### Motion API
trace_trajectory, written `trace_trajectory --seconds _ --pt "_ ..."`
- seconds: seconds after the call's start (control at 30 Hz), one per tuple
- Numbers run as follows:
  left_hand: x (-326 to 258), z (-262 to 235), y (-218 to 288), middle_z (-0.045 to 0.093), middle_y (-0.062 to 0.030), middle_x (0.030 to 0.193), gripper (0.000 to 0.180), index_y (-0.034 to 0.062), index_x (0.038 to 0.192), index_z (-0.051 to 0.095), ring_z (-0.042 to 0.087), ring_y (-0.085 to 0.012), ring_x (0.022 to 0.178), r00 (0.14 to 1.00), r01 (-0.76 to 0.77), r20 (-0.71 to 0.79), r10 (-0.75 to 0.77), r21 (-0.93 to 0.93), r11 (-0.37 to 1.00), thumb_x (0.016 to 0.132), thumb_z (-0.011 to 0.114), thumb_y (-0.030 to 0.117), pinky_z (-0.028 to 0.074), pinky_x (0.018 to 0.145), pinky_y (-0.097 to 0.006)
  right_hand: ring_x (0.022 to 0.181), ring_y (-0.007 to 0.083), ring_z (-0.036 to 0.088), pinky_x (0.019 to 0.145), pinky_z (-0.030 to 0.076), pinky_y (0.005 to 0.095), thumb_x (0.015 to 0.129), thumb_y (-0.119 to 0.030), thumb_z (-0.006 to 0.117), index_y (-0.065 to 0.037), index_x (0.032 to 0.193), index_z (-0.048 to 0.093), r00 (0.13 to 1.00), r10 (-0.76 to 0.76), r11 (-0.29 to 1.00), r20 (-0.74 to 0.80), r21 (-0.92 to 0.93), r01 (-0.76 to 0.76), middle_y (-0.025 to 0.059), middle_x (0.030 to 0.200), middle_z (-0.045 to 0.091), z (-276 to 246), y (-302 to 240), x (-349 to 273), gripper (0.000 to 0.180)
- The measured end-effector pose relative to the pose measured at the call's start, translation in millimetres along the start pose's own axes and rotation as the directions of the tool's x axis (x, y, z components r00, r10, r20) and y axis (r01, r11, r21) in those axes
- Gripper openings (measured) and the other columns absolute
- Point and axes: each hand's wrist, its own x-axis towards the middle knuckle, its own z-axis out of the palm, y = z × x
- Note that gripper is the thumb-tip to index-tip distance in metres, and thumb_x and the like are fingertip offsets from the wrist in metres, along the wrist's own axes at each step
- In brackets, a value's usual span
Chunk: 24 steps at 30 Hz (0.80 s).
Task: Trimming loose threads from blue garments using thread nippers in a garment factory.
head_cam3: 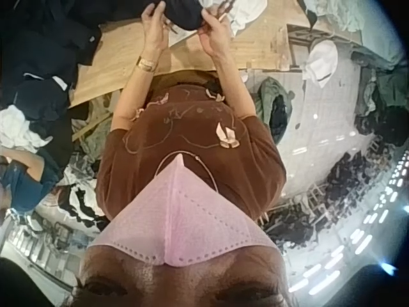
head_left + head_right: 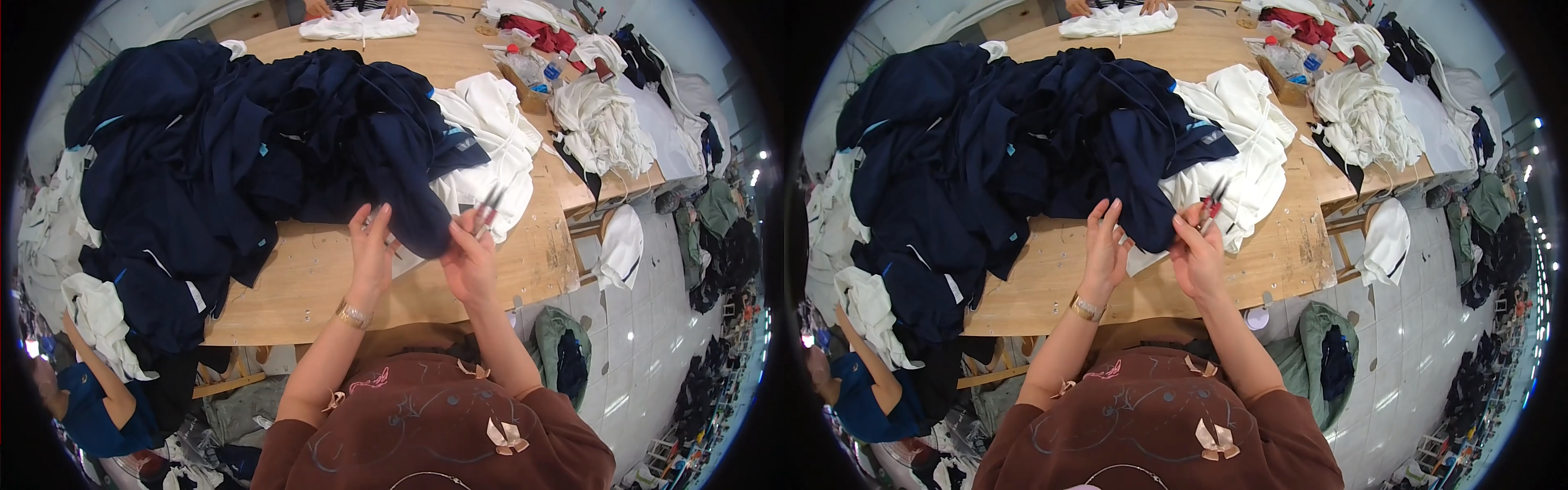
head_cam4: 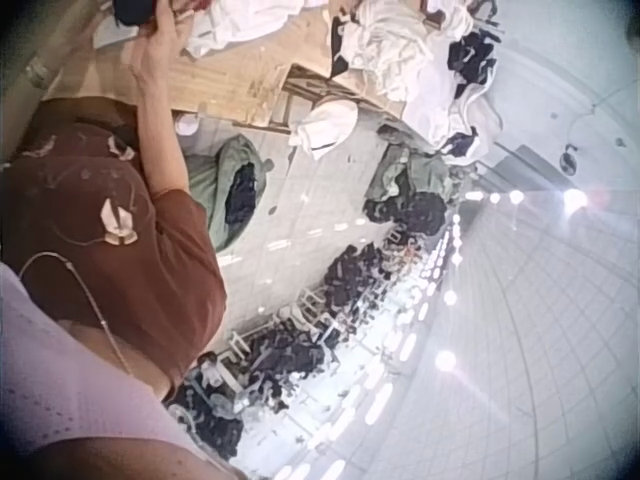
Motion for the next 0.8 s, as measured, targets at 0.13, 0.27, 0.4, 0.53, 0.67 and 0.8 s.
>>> trace_trajectory --seconds 0.13,0.27,0.4,0.53,0.67,0.8 --pt "31 0 13 0.050 -0.0052 0.112 0.065 0.0101 0.131 0.027 0.050 -0.0162 0.099 0.997 -0.043 0.067 0.039 0.054 0.998 0.082 0.067 0.027 0.042 0.082 -0.036 0.073 0.0112 0.048 0.068 0.040 0.0238 0.083 0.003 0.049 -0.010 0.080 0.037 1.000 0.014 0.998 -0.004 -0.058 -0.014 0.0038 0.081 0.047 20 -30 -22 0.019" --pt "47 14 27 0.045 -0.0143 0.122 0.082 0.0059 0.138 0.015 0.049 -0.0218 0.107 0.995 0.018 0.094 -0.018 -0.003 1.000 0.080 0.070 0.026 0.044 0.088 -0.039 0.059 0.0172 0.047 0.054 0.039 0.0286 0.073 -0.008 0.060 -0.012 0.069 0.037 0.935 0.168 0.986 0.311 -0.053 -0.159 0.0083 0.070 0.049 41 -71 -60 0.024" --pt "55 -1 19 0.042 -0.0189 0.125 0.088 0.0023 0.139 0.011 0.052 -0.0240 0.106 0.983 0.145 0.128 -0.134 -0.083 0.986 0.078 0.071 0.021 0.045 0.090 -0.036 0.040 0.0154 0.048 0.036 0.037 0.0272 0.085 -0.003 0.045 -0.011 0.064 0.044 0.390 0.040 0.959 0.920 0.075 -0.274 0.0098 0.060 0.057 35 -128 -54 0.022" --pt "20 7 16 0.054 -0.0104 0.110 0.056 -0.0003 0.125 0.038 0.057 -0.0187 0.095 0.986 -0.153 0.059 0.157 -0.062 0.986 0.080 0.068 0.013 0.050 0.083 -0.031 0.040 0.0136 0.040 0.038 0.037 0.0266 0.092 -0.012 0.032 -0.010 0.067 0.033 0.713 -0.532 0.742 0.457 0.657 0.133 0.0064 0.054 0.046 14 -172 -74 0.024" --pt "-35 -1 74 0.054 -0.0030 0.101 0.040 -0.0005 0.112 0.045 0.051 -0.0098 0.089 0.700 -0.669 -0.127 0.703 0.229 0.707 0.081 0.069 0.010 0.042 0.081 -0.023 0.096 0.0293 0.058 0.091 0.043 0.0378 0.086 -0.027 0.049 0.009 0.101 0.058 0.325 -0.768 -0.269 0.552 -0.739 0.618 0.0214 0.100 0.060 -91 -203 -71 0.040" --pt "-46 -8 95 0.056 -0.0076 0.101 0.037 -0.0036 0.113 0.046 0.054 -0.0138 0.087 0.308 -0.850 0.016 0.951 0.454 0.268 0.082 0.064 0.002 0.042 0.082 -0.025 0.097 0.0259 0.058 0.092 0.045 0.0394 0.090 -0.011 0.049 0.007 0.106 0.054 0.672 -0.612 0.791 -0.417 -0.298 0.535 0.0169 0.103 0.060 -76 -191 -33 0.025"
